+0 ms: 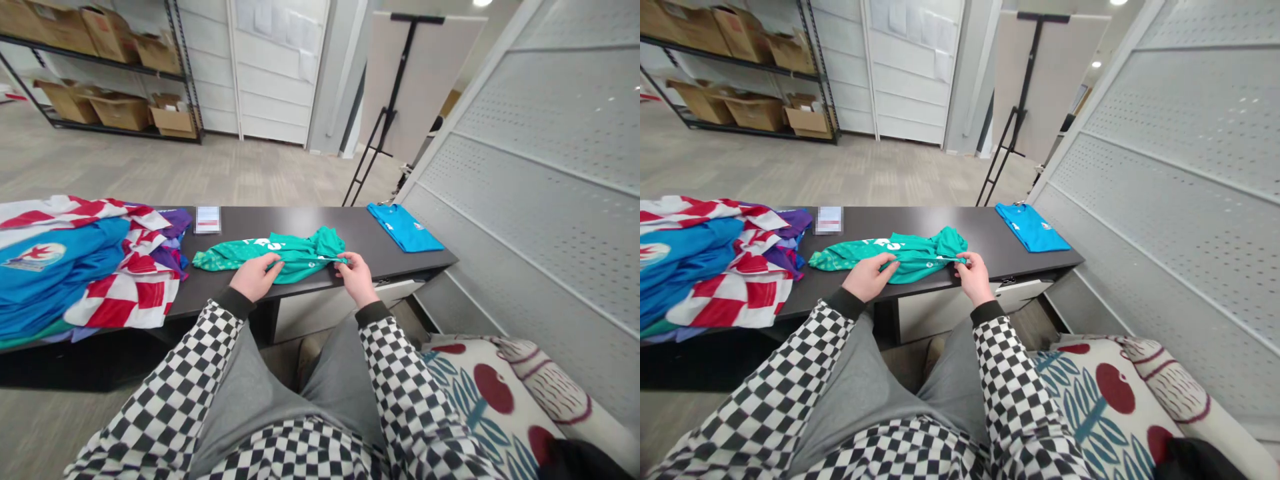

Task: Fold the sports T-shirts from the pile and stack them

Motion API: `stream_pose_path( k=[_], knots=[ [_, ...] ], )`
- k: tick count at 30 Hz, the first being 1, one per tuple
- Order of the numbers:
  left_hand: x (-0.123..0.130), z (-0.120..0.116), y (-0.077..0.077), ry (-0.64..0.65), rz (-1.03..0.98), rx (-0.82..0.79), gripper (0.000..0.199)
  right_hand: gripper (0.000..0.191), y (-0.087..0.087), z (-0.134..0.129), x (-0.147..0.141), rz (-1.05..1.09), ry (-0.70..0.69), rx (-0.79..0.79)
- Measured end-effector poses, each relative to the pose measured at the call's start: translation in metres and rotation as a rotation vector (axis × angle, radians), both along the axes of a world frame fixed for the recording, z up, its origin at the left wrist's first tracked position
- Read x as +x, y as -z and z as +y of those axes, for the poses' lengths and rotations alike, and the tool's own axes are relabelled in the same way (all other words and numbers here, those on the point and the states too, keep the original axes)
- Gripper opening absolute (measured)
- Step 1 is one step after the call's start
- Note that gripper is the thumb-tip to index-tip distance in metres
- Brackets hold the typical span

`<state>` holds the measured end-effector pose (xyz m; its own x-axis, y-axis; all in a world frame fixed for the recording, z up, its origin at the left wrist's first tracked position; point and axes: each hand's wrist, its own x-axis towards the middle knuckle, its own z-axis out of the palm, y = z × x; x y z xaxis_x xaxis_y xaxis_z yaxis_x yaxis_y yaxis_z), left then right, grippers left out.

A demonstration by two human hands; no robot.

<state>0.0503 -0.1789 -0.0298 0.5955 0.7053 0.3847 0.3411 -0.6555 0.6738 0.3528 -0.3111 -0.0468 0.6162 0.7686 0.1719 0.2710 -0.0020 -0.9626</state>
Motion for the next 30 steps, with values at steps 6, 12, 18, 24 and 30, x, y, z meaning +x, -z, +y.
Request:
stream_pose_path(
  k=[6, 12, 18, 24, 30],
  knots=[
    [0.001, 0.003, 0.000, -0.010, -0.016, -0.013, 0.040, 0.034, 0.001, 0.007, -0.001, -0.150, -0.001, -0.080],
    [0.003, 0.008, 0.002, 0.015, -0.024, -0.022, 0.038, 0.024, -0.015, 0.020, 0.000, -0.032, 0.018, -0.155],
    [0.002, 0.009, 0.000, 0.024, -0.052, -0.029, 0.038, 0.037, -0.017, 0.020, 0.002, 0.033, -0.022, -0.155],
    [0.001, 0.012, 0.003, 0.010, -0.096, -0.048, 0.046, 0.023, -0.018, 0.015, 0.006, 0.082, -0.010, -0.131],
    [0.001, 0.011, 0.003, -0.030, -0.091, 0.002, 0.044, 0.025, -0.019, 0.012, 0.006, 0.108, -0.021, -0.099]
  ],
)
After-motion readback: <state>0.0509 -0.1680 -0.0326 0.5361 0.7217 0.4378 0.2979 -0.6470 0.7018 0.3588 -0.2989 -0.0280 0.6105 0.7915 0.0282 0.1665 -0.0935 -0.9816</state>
